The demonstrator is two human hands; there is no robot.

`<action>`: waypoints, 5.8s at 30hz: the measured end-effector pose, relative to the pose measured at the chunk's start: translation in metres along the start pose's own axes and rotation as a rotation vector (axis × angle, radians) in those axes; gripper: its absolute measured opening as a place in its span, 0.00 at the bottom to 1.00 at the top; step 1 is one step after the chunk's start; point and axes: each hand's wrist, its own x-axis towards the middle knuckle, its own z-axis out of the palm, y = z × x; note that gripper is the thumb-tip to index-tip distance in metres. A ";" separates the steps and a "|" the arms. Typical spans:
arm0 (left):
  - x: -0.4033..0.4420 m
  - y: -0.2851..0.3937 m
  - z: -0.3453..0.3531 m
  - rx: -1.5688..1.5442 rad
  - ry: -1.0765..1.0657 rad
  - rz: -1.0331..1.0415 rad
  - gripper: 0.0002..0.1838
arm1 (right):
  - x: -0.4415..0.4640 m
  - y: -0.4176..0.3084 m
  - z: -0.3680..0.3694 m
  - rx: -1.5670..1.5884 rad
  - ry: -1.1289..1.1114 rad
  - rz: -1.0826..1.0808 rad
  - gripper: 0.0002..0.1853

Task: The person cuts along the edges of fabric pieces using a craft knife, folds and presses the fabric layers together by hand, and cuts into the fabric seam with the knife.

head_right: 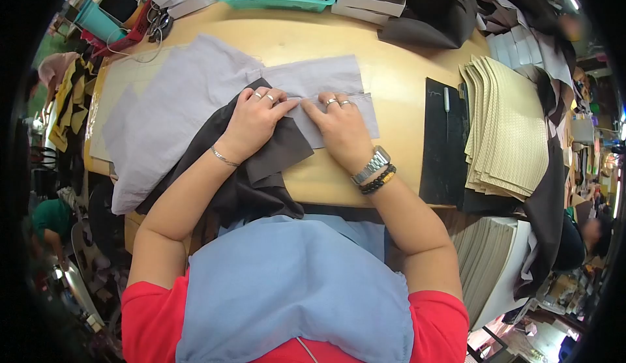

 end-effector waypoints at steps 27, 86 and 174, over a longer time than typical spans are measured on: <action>-0.016 -0.018 -0.009 0.019 -0.115 0.049 0.16 | -0.035 0.068 -0.030 0.026 0.030 0.104 0.20; -0.022 0.041 -0.052 -1.234 -0.113 -0.827 0.11 | -0.010 -0.013 0.002 1.578 0.000 0.313 0.31; -0.020 0.025 -0.119 -1.431 -0.077 -0.803 0.27 | 0.009 -0.020 -0.059 1.696 -0.370 0.319 0.24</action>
